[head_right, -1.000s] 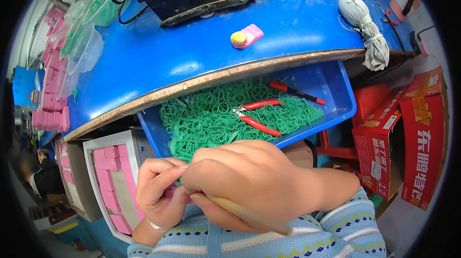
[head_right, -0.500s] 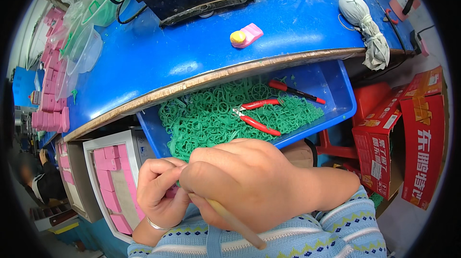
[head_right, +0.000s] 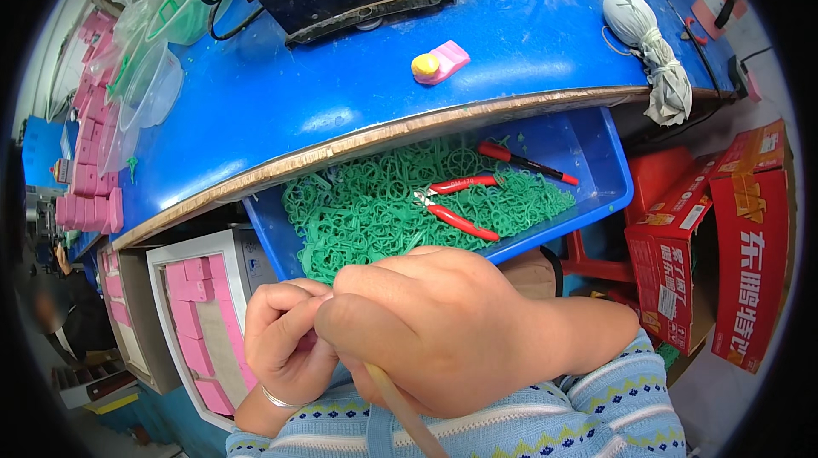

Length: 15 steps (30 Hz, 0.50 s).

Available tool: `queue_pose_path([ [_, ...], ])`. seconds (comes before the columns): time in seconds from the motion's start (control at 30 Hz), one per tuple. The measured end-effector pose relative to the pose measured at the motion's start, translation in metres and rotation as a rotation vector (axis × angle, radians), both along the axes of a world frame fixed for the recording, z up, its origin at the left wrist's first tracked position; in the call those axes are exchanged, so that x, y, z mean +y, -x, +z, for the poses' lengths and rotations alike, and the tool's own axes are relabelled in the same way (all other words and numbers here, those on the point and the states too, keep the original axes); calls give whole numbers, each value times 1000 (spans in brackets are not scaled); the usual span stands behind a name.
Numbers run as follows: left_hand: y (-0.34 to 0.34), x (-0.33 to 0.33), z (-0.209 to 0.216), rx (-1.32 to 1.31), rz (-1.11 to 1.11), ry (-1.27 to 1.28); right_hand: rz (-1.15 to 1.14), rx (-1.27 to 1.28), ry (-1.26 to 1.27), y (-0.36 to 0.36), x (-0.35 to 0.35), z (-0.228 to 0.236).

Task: Using a tool to insert small green components into a pink molded part.

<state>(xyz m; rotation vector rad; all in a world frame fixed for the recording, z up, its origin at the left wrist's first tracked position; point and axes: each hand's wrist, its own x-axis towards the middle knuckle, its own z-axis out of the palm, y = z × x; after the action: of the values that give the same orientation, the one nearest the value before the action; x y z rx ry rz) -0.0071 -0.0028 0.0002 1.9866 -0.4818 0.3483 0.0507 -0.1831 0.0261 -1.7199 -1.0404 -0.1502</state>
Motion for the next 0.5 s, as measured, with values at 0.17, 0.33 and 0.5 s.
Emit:
queue_pose_path([
  [0.17, 0, 0, 0, 2, 6, -12, -3, 3, 13, 0, 0, 2],
  [0.33, -1, 0, 0, 4, 4, 2, 8, -14, 31, -1, 0, -1],
  [0.5, -1, 1, -1, -5, -10, -6, 29, -2, 71, -2, -1, 0],
])
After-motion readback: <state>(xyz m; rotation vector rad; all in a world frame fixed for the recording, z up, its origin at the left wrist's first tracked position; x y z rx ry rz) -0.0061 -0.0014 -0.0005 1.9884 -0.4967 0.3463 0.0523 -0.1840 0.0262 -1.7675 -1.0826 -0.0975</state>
